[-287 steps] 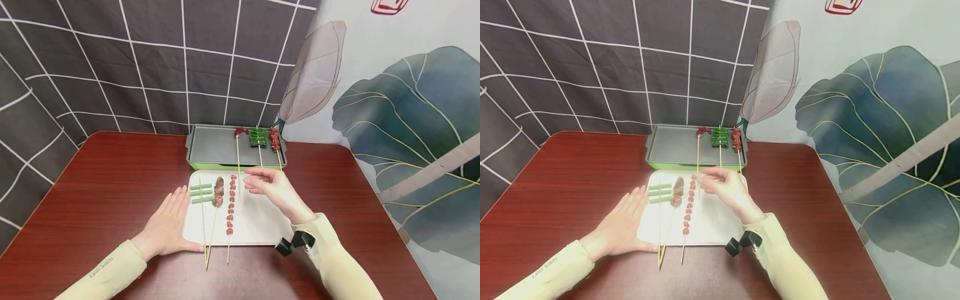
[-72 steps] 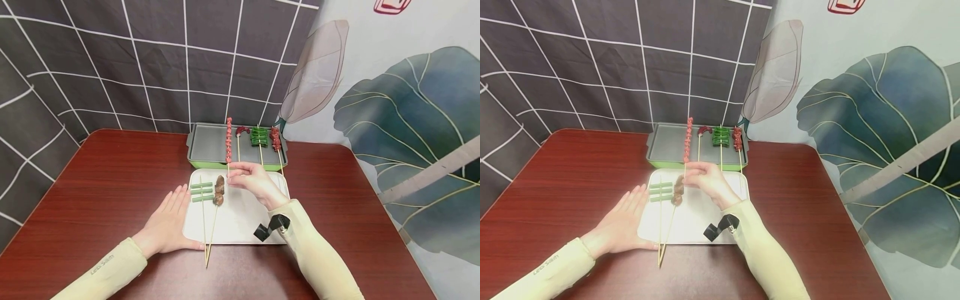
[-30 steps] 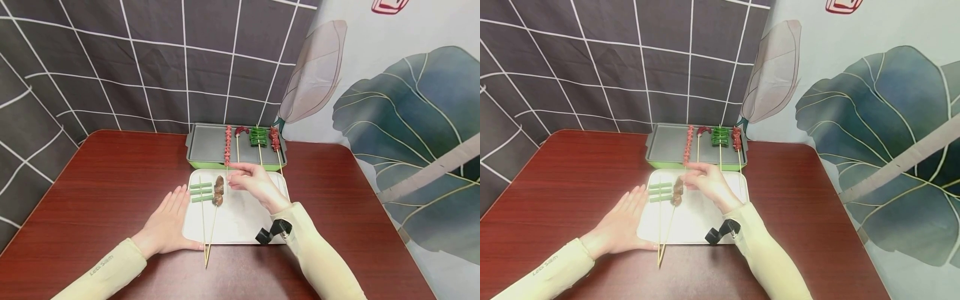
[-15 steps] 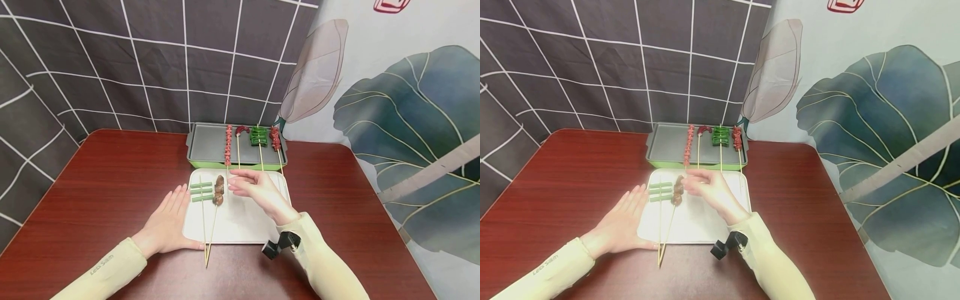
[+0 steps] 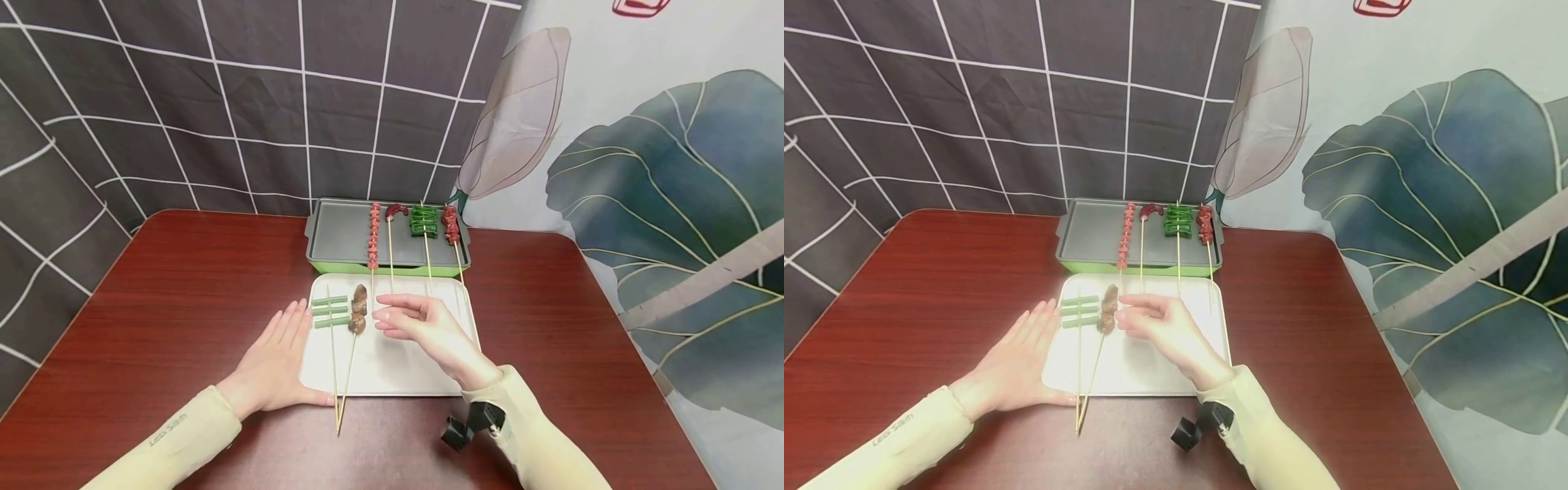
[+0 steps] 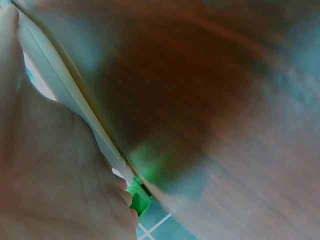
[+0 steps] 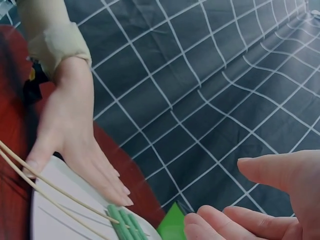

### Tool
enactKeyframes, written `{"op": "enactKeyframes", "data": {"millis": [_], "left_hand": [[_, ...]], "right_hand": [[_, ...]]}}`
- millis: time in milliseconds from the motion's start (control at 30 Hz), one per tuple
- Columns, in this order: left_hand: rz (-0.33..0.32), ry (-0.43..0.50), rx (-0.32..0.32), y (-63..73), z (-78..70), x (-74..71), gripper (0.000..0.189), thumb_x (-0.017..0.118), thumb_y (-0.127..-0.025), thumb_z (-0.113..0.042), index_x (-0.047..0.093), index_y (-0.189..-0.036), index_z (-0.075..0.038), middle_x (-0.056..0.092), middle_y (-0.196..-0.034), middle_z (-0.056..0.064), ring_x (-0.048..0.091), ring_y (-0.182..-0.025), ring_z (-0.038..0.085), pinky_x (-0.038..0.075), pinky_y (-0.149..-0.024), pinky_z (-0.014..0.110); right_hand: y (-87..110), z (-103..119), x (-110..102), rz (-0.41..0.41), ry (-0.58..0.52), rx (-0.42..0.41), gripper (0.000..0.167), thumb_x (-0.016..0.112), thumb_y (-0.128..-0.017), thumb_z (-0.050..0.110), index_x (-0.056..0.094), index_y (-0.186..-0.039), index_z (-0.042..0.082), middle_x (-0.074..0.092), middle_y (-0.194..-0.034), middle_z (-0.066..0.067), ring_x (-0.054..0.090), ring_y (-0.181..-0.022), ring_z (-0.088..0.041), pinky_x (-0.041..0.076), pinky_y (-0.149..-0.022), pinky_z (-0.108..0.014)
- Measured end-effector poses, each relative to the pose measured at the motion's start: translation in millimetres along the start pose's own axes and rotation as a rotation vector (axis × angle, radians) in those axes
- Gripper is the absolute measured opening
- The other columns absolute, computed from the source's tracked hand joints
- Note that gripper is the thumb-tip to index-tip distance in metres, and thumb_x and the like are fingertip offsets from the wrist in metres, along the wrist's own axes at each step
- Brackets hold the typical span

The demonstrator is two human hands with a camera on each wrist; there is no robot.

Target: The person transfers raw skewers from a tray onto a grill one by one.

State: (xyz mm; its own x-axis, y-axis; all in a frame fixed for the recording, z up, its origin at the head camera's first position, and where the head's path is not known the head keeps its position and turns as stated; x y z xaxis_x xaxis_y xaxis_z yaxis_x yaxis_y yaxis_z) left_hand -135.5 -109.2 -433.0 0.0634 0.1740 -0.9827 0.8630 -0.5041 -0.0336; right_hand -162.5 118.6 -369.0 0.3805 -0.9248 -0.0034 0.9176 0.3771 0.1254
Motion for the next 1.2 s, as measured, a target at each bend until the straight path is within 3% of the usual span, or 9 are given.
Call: {"op": "enactKeyframes", "data": {"millis": [433, 767, 1033, 1200], "left_hand": [[0.002, -0.013, -0.001, -0.3, 0.7, -0.4, 0.142, 0.057, -0.067, -0.094, 0.027, -0.152, 0.017, 0.023, -0.16, 0.033, 0.021, -0.149, 0.043, 0.017, -0.122, 0.051], [-0.005, 0.004, 0.0, 0.4, 0.2, -0.1, 0.142, 0.058, -0.067, -0.093, 0.028, -0.152, 0.017, 0.024, -0.159, 0.033, 0.021, -0.149, 0.043, 0.017, -0.122, 0.051], [-0.031, 0.013, 0.008, 0.0, 4.7, 8.4, 0.145, 0.053, -0.066, -0.097, 0.026, -0.152, 0.016, 0.022, -0.161, 0.032, 0.018, -0.15, 0.043, 0.015, -0.122, 0.05], [-0.033, 0.021, 0.006, 0.1, 2.5, 4.1, 0.143, 0.058, -0.066, -0.094, 0.028, -0.152, 0.017, 0.024, -0.16, 0.033, 0.02, -0.15, 0.043, 0.017, -0.121, 0.051]], "right_hand": [[16.1, -21.1, 8.3, 0.059, -0.032, 0.048, 0.049, 0.068, -0.099, 0.017, 0.056, -0.137, -0.012, 0.067, -0.125, -0.021, 0.067, -0.114, -0.03, 0.053, -0.098, -0.039], [32.3, -46.5, 22.1, 0.118, -0.121, 0.143, 0.048, 0.066, -0.1, 0.016, 0.054, -0.136, -0.015, 0.068, -0.122, -0.022, 0.066, -0.114, -0.031, 0.052, -0.099, -0.039], [42.8, -63.3, 30.8, 0.148, -0.194, 0.195, 0.046, 0.065, -0.1, 0.013, 0.055, -0.134, -0.015, 0.069, -0.118, -0.023, 0.068, -0.11, -0.032, 0.054, -0.097, -0.041], [47.8, -71.6, 36.5, 0.167, -0.192, 0.238, 0.043, 0.065, -0.099, 0.014, 0.057, -0.132, -0.013, 0.071, -0.115, -0.021, 0.07, -0.105, -0.027, 0.056, -0.093, -0.039]]}}
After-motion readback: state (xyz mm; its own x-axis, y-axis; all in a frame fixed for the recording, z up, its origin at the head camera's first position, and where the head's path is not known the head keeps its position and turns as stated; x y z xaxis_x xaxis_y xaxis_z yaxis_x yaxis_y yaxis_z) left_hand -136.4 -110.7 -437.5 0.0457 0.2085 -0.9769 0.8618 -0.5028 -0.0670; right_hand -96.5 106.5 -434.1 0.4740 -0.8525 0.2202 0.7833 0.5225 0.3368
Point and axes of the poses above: each hand's wrist, its own y-axis away from the middle knuckle, its own x-axis out of the palm, z = x × y, the point moved 6 cm from there along -y, towards the middle knuckle
